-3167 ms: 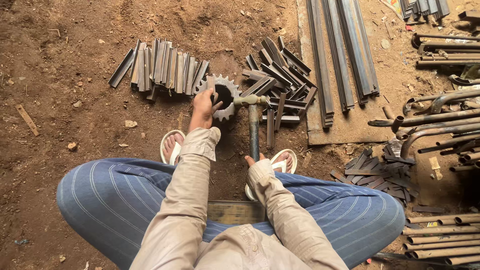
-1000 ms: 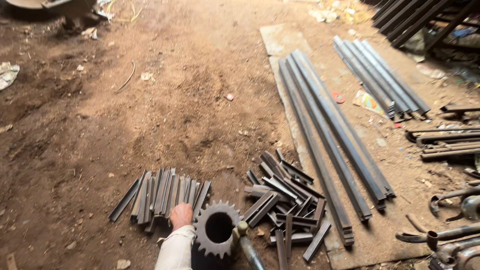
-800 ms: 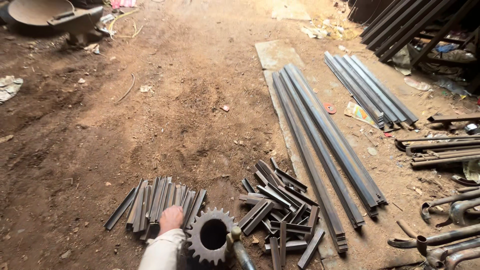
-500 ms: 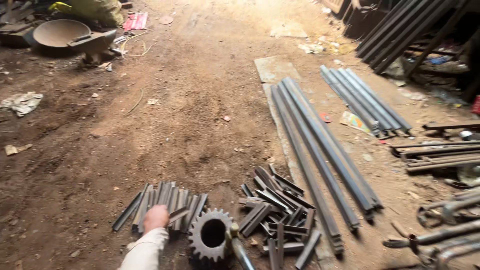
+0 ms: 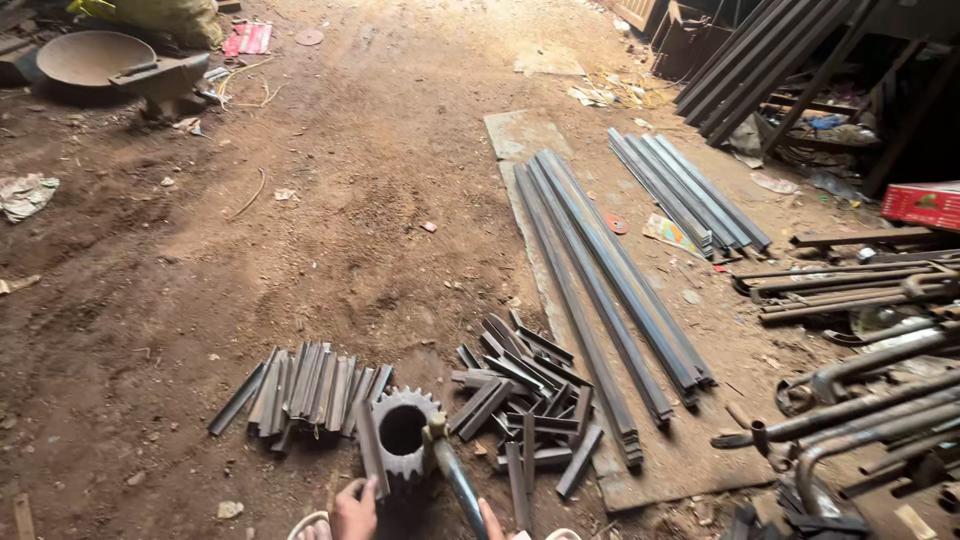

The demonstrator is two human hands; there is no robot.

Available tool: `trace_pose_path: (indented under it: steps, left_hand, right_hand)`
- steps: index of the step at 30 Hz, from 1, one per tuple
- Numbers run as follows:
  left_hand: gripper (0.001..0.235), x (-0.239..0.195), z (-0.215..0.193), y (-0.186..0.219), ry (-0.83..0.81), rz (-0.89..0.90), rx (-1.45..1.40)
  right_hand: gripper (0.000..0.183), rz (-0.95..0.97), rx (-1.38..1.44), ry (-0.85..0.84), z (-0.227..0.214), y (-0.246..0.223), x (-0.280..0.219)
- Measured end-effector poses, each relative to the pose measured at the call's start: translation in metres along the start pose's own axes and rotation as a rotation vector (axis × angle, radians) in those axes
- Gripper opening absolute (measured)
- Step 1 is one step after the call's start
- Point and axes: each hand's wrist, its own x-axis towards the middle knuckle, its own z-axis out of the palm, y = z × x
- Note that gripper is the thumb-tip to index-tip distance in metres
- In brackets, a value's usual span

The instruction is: The person sits on the ground and repeatedly hammers a metal gear with a sledgehammer. They adjust the gear's position between strikes and work among scattered metal pieces.

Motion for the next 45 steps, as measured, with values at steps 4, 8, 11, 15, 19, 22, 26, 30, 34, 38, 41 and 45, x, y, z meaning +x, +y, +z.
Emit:
trace_pose_path:
  steps: [4, 8, 11, 15, 19, 22, 26, 30, 34, 38, 41, 45]
  left_hand:
    - [0.023, -0.012, 0.006, 0.002, -0.007, 0.064, 0.154]
    - [0.031, -0.01, 0.008, 0.006, -0.038, 0.217, 0.151]
    - [0.043, 0.004, 0.014, 0.021, -0.165, 0.091, 0.33]
    - [0.064, 0.001, 0.02, 0.023, -0.269, 0.006, 0.454]
    - [0.061, -0.003, 0.03, 0.015, -0.273, 0.016, 0.395]
    - [0.059, -0.015, 0.033, -0.013, -0.295, 0.027, 0.438]
    - [0.04, -0.021, 0.048, -0.046, -0.293, 0.015, 0.364]
    - [0.054, -0.03, 0.051, -0.054, -0.3, -0.038, 0.309]
    - [0.042, -0.035, 0.045, -0.042, -0.218, 0.009, 0.284]
    - [0.045, -0.057, 0.028, -0.033, -0.164, -0.003, 0.194]
    - [0.046, -0.074, 0.017, -0.029, -0.172, -0.031, 0.253]
    - [0.043, -0.08, 0.011, -0.024, -0.214, -0.038, 0.292]
  right_hand:
    - [0.082, 0.009, 0.004, 0.014, -0.006, 0.008, -0.003]
    - [0.08, 0.015, 0.027, 0.019, -0.006, 0.01, -0.007]
    - [0.079, 0.005, 0.041, 0.045, -0.013, 0.006, 0.006]
    - [0.077, 0.011, 0.063, 0.063, -0.013, 0.009, 0.013]
    - [0.075, 0.02, 0.063, 0.072, -0.006, 0.022, 0.008]
    - [0.073, 0.048, 0.062, 0.049, 0.021, 0.037, -0.022]
    - [0.061, 0.067, 0.13, 0.127, 0.032, 0.048, -0.013]
    - [0.054, 0.033, 0.378, 0.089, 0.046, 0.052, -0.009]
    - [0.049, -0.053, 0.477, 0.17, 0.057, 0.045, -0.009]
    - [0.047, -0.067, 0.377, 0.236, 0.034, 0.019, -0.031]
    - [0.045, -0.178, 0.473, 0.371, 0.003, -0.012, -0.062]
    - [0.032, -0.249, 0.897, 0.278, -0.034, -0.04, -0.095]
